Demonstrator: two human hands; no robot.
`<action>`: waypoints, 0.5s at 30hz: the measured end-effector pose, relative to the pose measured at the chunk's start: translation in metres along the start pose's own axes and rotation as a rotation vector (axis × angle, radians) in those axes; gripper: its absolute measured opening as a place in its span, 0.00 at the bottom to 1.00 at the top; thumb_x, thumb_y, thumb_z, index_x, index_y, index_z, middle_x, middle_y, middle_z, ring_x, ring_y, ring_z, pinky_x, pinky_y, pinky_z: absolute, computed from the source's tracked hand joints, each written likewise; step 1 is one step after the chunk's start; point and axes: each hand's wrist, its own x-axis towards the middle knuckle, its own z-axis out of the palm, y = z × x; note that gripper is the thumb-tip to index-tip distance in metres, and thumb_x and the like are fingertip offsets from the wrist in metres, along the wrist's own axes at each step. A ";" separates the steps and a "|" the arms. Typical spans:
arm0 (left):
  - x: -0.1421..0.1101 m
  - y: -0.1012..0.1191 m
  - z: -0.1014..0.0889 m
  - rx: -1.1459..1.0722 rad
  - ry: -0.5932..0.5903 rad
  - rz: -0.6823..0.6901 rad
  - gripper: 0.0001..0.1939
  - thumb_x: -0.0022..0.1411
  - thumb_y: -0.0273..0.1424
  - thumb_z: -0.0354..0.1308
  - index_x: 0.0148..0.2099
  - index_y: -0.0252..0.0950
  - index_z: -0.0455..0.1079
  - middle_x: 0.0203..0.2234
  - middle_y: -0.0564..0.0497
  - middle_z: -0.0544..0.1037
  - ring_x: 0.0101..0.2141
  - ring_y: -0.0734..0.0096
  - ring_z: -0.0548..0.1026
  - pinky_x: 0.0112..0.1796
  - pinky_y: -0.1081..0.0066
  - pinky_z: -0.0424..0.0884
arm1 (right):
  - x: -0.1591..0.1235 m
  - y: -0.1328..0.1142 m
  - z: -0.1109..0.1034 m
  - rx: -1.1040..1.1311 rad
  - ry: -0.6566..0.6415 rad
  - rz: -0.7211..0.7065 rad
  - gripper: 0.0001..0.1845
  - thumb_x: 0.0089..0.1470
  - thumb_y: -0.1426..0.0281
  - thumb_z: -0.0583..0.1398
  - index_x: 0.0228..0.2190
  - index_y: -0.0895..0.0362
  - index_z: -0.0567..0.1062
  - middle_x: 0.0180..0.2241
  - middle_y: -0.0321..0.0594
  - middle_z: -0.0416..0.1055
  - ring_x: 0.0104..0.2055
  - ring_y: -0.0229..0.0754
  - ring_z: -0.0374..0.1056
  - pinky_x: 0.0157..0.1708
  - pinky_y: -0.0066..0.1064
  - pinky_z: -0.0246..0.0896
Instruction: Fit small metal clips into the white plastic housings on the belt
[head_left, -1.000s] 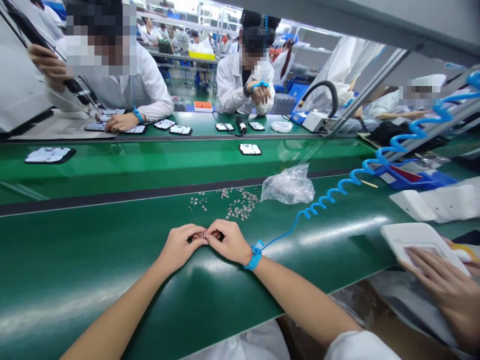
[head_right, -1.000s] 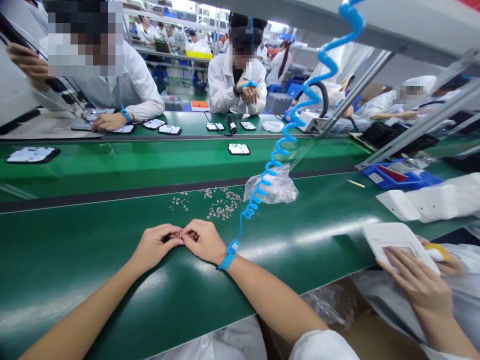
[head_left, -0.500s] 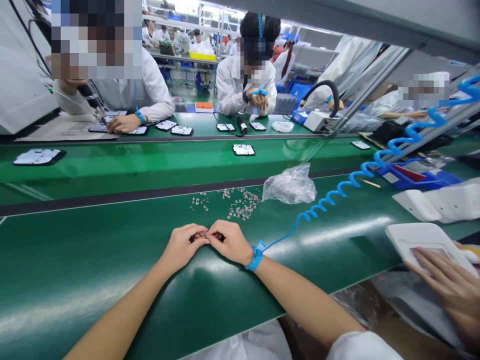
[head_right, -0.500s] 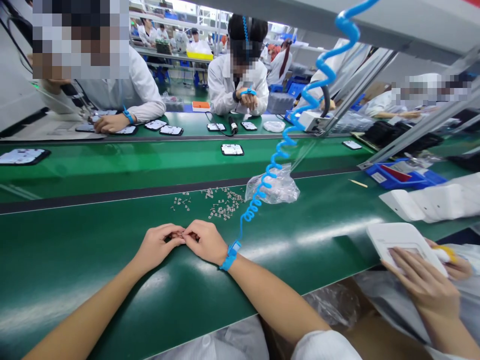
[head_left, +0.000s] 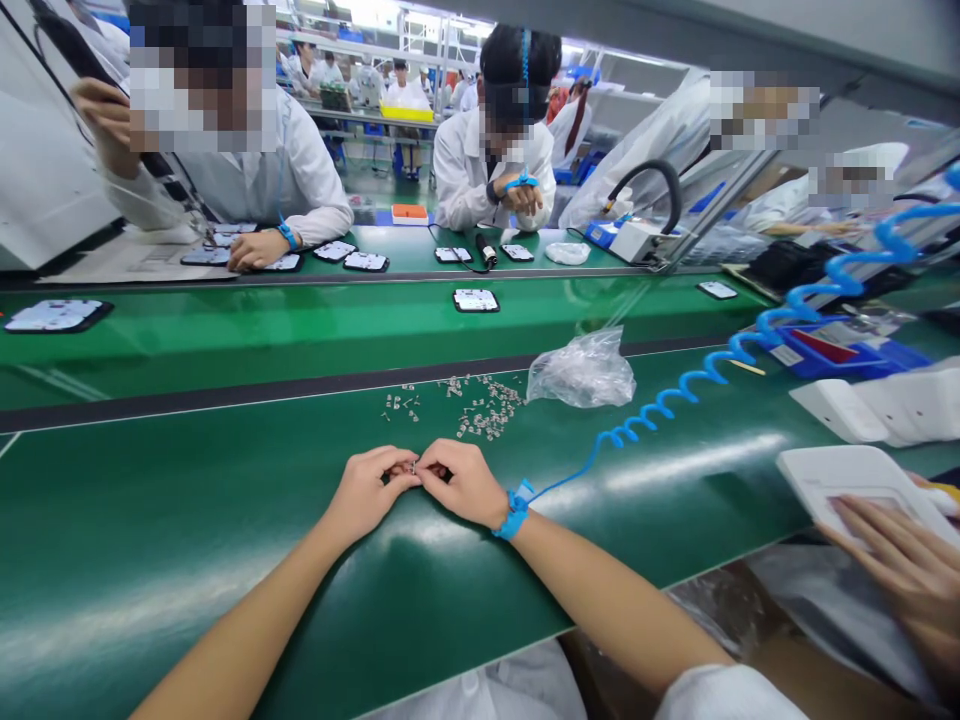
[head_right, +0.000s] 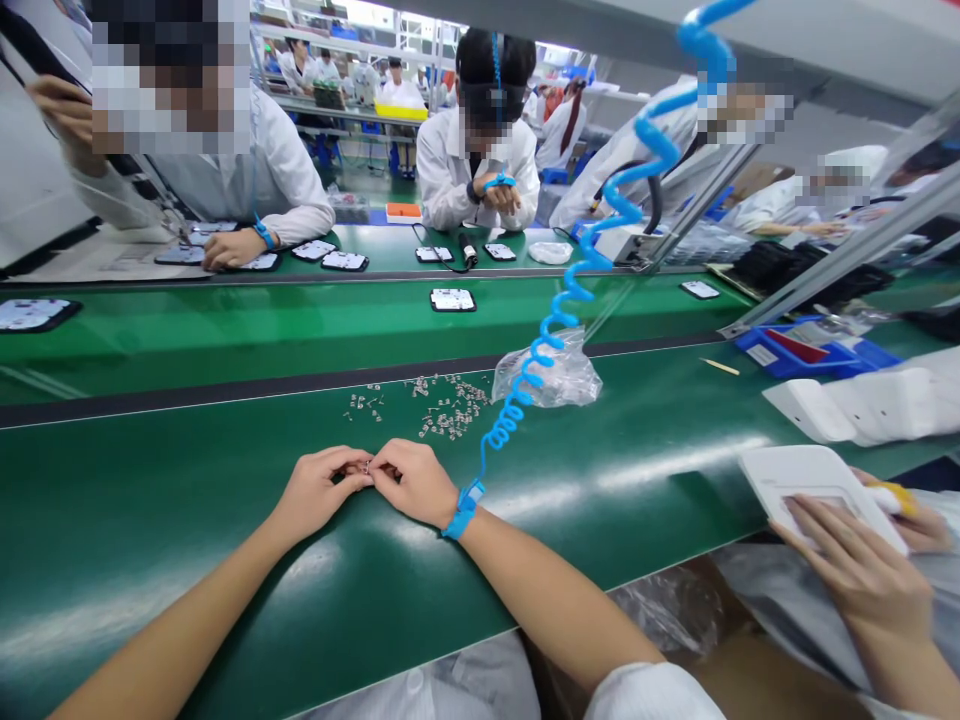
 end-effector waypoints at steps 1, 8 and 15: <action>0.000 0.000 0.000 0.007 -0.002 0.000 0.05 0.60 0.26 0.66 0.39 0.40 0.79 0.28 0.56 0.80 0.28 0.77 0.75 0.34 0.77 0.72 | 0.000 0.000 0.000 -0.001 -0.001 -0.001 0.07 0.62 0.71 0.59 0.31 0.55 0.75 0.30 0.37 0.73 0.31 0.37 0.68 0.32 0.28 0.62; 0.001 0.001 -0.002 -0.037 0.028 -0.029 0.05 0.59 0.26 0.67 0.39 0.39 0.79 0.28 0.56 0.80 0.27 0.78 0.75 0.34 0.78 0.72 | 0.001 0.000 -0.002 -0.013 0.041 0.063 0.06 0.57 0.75 0.60 0.29 0.55 0.74 0.27 0.34 0.71 0.28 0.35 0.65 0.29 0.26 0.60; 0.001 0.004 0.000 0.025 -0.008 0.000 0.04 0.61 0.28 0.65 0.39 0.40 0.79 0.28 0.56 0.80 0.28 0.77 0.76 0.33 0.77 0.72 | -0.001 0.000 0.000 -0.006 -0.001 0.043 0.06 0.60 0.73 0.60 0.31 0.55 0.75 0.29 0.36 0.72 0.30 0.36 0.67 0.31 0.26 0.62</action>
